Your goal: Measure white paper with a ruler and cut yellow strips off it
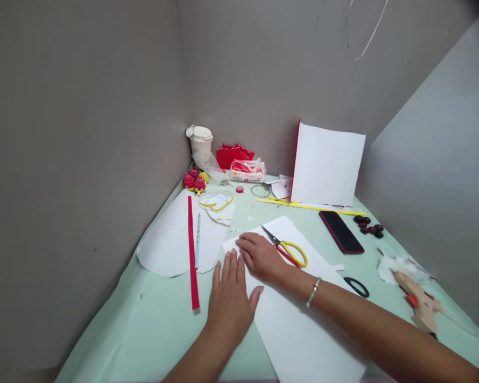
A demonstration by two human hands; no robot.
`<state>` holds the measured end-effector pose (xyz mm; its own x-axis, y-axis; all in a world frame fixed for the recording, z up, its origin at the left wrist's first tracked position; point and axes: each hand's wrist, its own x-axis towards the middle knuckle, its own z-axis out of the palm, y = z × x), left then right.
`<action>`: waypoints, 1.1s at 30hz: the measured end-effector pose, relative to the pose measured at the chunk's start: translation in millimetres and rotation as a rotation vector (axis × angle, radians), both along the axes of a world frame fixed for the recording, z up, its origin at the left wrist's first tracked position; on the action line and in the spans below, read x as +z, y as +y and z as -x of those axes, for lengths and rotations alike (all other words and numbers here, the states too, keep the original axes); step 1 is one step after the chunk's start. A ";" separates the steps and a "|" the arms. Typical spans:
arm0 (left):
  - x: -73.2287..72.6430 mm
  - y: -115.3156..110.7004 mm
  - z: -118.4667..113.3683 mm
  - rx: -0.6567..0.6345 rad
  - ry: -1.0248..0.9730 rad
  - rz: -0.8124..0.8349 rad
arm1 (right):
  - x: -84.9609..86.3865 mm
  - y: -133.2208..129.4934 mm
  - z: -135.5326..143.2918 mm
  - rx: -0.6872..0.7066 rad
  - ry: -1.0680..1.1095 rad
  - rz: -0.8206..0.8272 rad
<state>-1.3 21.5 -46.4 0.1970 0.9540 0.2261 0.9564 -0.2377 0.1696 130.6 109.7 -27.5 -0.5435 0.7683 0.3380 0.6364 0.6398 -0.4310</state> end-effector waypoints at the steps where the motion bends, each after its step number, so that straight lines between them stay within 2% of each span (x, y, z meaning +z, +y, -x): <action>1: 1.1 0.3 -0.1 0.006 -0.007 0.002 | 2.9 2.0 3.3 -0.005 0.000 0.002; 4: 9.3 0.2 -0.9 0.001 -0.036 0.042 | 18.9 7.0 26.5 -0.032 0.013 0.019; 9: 23.1 -0.8 -0.4 -0.047 -0.102 0.096 | 41.6 11.3 96.9 -0.014 -0.015 0.123; 14: 22.2 -0.2 1.6 -0.070 -0.153 0.009 | 44.5 38.6 156.5 -0.170 -0.060 0.289; 17: 24.4 0.5 1.0 -0.096 -0.190 -0.018 | 42.7 51.5 175.4 -0.234 -0.054 0.397; 20: 26.1 0.6 -0.4 -0.094 -0.181 0.000 | 43.1 57.3 182.7 -0.240 0.021 0.488; 23: 20.7 -0.1 -1.8 -0.064 -0.143 0.069 | 54.6 63.3 173.4 -0.199 0.173 0.574; 25: 14.6 -1.0 -2.7 -0.007 -0.104 0.106 | 73.3 67.8 153.8 -0.139 0.300 0.636; 27: 9.4 -1.8 -3.4 0.015 -0.057 0.109 | 101.0 69.8 122.4 -0.059 0.427 0.686; 30: 6.0 -1.7 -3.4 0.004 -0.024 0.100 | 147.4 61.7 60.6 0.049 0.593 0.693; 32: 5.3 -0.8 -2.5 0.010 -0.024 0.093 | 167.3 47.9 20.2 0.078 0.690 0.670; 33: 4.9 -0.2 -1.8 0.012 -0.027 0.085 | 170.3 39.0 3.4 0.106 0.755 0.695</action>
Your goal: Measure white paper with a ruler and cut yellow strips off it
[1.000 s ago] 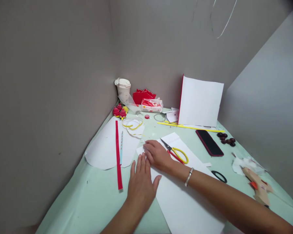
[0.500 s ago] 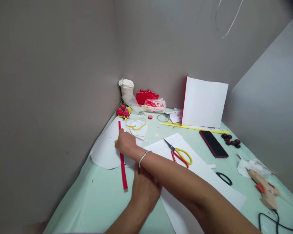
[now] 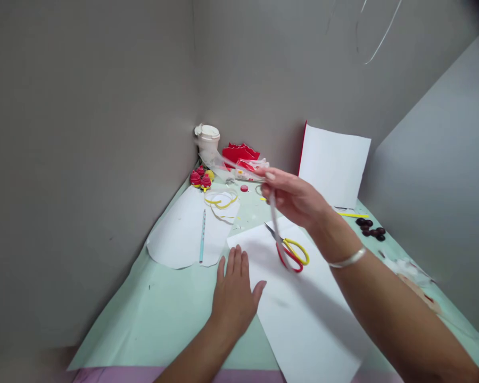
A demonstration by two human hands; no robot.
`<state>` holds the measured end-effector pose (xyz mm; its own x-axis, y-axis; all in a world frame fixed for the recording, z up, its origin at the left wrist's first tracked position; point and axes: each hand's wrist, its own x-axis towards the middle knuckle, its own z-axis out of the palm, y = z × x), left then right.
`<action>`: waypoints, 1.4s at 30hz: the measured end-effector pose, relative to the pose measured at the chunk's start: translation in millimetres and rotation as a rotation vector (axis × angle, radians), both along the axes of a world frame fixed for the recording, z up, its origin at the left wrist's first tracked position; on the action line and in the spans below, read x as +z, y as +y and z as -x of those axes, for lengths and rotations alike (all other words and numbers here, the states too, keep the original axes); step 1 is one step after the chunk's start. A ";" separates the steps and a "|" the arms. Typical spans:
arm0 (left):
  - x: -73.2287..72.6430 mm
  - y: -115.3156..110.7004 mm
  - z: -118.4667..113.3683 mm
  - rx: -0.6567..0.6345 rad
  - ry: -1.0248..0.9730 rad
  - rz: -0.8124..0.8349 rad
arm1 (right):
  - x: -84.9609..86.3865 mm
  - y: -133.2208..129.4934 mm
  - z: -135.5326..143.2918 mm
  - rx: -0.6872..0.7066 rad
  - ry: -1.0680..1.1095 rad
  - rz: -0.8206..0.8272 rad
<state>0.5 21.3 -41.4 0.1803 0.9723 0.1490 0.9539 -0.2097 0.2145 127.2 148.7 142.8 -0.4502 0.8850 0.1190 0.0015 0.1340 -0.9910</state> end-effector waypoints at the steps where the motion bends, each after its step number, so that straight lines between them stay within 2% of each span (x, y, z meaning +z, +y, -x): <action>1: -0.5 0.5 0.8 -0.005 -0.004 -0.010 | -2.5 -9.8 -13.6 -0.007 -0.003 0.035; 3: -1.5 1.2 2.5 -0.013 -0.015 -0.034 | -23.3 -30.7 -30.2 -0.080 -0.189 0.087; 6: -2.4 0.9 5.3 -0.012 -0.029 -0.064 | -78.4 -60.2 -32.5 -0.140 -0.361 0.104; 8: -2.2 0.2 7.0 0.002 -0.023 -0.077 | -113.7 -76.8 -26.4 -0.232 -0.465 0.047; 10: -1.2 -0.7 8.3 0.016 0.001 -0.078 | -137.1 -90.9 -20.7 -0.271 -0.572 -0.020; 11: -0.4 -1.1 8.8 0.019 0.015 -0.072 | -143.5 -97.0 -19.2 -0.265 -0.618 -0.050; 13: 1.9 -1.6 9.6 0.020 0.036 -0.048 | -147.0 -107.2 -20.1 -0.227 -0.696 -0.124; 15: 4.8 -1.5 10.4 0.019 0.042 -0.020 | -142.7 -113.7 -25.9 -0.181 -0.766 -0.203; 20: 10.1 1.0 12.2 0.020 0.015 0.016 | -132.6 -113.5 -45.8 -0.051 -0.861 -0.366; 23: 9.4 3.3 12.3 0.016 0.021 0.012 | -139.1 -110.3 -49.6 -0.009 -0.838 -0.488; 28: 6.4 7.4 14.1 0.003 0.013 0.008 | -160.9 -112.7 -44.0 0.028 -0.810 -0.658; 34: 0.0 14.5 29.8 -0.068 -0.113 0.021 | -173.3 -117.3 -42.5 0.053 -0.807 -0.749; 42: -9.9 18.3 39.0 -0.073 -0.223 -0.035 | -167.9 -123.6 -34.2 0.032 -0.757 -0.805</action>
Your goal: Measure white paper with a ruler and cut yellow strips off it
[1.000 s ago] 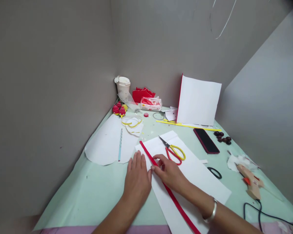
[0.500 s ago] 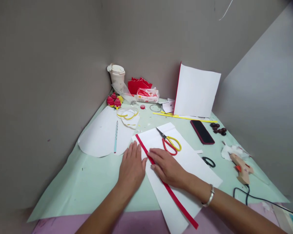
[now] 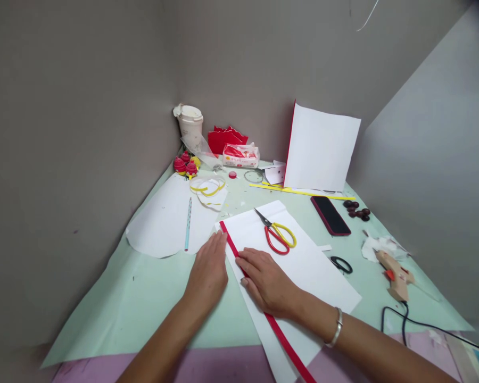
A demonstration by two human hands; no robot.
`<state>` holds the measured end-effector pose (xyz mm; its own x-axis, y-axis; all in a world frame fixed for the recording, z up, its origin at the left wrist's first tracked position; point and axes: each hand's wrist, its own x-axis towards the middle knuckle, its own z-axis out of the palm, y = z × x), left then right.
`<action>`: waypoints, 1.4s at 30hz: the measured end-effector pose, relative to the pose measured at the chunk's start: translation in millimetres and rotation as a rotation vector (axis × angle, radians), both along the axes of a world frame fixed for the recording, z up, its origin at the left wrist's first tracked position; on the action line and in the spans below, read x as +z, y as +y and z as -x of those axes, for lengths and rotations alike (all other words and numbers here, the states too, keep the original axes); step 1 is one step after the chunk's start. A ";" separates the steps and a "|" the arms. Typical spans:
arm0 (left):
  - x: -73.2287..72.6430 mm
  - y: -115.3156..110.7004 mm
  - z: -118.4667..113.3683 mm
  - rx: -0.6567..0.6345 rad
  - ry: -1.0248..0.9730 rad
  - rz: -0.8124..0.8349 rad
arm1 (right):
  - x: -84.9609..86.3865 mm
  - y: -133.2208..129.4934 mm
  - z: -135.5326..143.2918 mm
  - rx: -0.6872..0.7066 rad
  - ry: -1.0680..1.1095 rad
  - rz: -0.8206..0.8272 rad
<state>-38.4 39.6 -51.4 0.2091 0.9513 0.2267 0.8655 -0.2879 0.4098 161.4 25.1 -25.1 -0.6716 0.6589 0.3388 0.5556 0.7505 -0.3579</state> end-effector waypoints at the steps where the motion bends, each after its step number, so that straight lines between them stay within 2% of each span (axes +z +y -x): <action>1: -0.5 -0.1 -0.3 0.007 -0.015 -0.001 | 1.3 0.3 1.6 0.004 0.008 -0.002; 6: -2.6 -1.5 -3.1 0.035 -0.044 -0.007 | 4.9 4.6 9.1 0.018 0.027 -0.005; 13: -4.5 -6.2 -5.0 0.038 0.012 -0.029 | -2.0 9.4 16.3 -0.010 0.028 -0.042; 20: 8.7 -10.0 -7.3 0.123 0.000 -0.151 | -4.6 10.0 16.5 0.005 -0.083 -0.023; 24: 8.0 -3.4 -6.7 0.062 0.036 -0.246 | -1.2 11.3 17.4 0.005 -0.117 0.010; 27: 0.6 3.0 -4.3 0.005 0.088 -0.239 | 1.0 12.1 18.0 0.007 -0.123 0.021; 31: -6.0 6.1 -2.1 -0.009 0.134 -0.210 | 3.1 13.2 18.2 0.012 -0.127 0.028; 42: -5.2 7.2 -2.5 -0.006 0.100 -0.149 | -0.2 14.4 16.7 0.008 -0.105 0.011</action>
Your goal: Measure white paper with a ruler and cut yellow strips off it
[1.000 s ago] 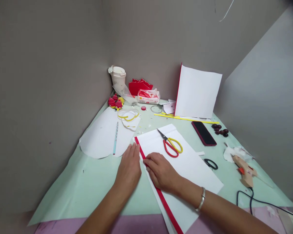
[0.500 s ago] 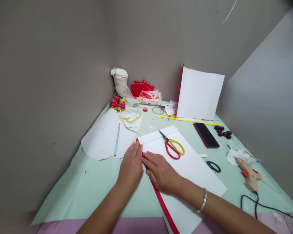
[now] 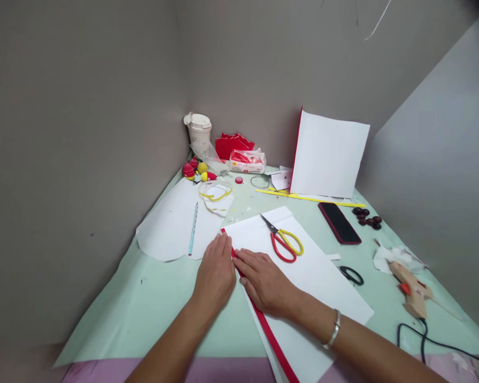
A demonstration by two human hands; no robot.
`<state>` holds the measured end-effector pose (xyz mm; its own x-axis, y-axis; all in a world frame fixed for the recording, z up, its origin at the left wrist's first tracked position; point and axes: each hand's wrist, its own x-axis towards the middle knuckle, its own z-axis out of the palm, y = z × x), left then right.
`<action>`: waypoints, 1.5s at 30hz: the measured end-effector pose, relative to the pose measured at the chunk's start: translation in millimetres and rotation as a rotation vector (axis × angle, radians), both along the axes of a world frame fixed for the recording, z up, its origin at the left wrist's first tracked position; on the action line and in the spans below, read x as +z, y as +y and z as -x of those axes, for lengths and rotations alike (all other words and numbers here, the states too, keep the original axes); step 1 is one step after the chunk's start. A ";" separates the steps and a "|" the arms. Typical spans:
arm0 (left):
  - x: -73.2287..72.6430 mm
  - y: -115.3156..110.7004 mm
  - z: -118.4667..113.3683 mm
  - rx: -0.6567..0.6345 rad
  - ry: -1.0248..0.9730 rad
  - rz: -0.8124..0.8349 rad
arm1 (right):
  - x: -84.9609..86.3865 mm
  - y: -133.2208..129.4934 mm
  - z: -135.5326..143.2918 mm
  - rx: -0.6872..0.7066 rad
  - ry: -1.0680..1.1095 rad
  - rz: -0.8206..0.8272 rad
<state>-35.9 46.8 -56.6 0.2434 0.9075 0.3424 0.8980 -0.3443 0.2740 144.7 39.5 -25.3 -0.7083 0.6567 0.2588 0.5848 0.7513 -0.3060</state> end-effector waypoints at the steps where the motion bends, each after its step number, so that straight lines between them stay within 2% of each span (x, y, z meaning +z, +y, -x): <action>1: -0.2 0.3 0.4 0.001 -0.007 0.004 | -0.3 -0.2 0.0 -0.001 0.002 -0.001; 31: 4.0 1.3 -0.8 0.022 -0.024 0.049 | -1.0 0.1 0.1 0.003 0.023 0.009; 45: 3.6 4.5 3.1 0.000 -0.147 0.026 | -2.3 2.9 -10.5 0.067 0.098 0.053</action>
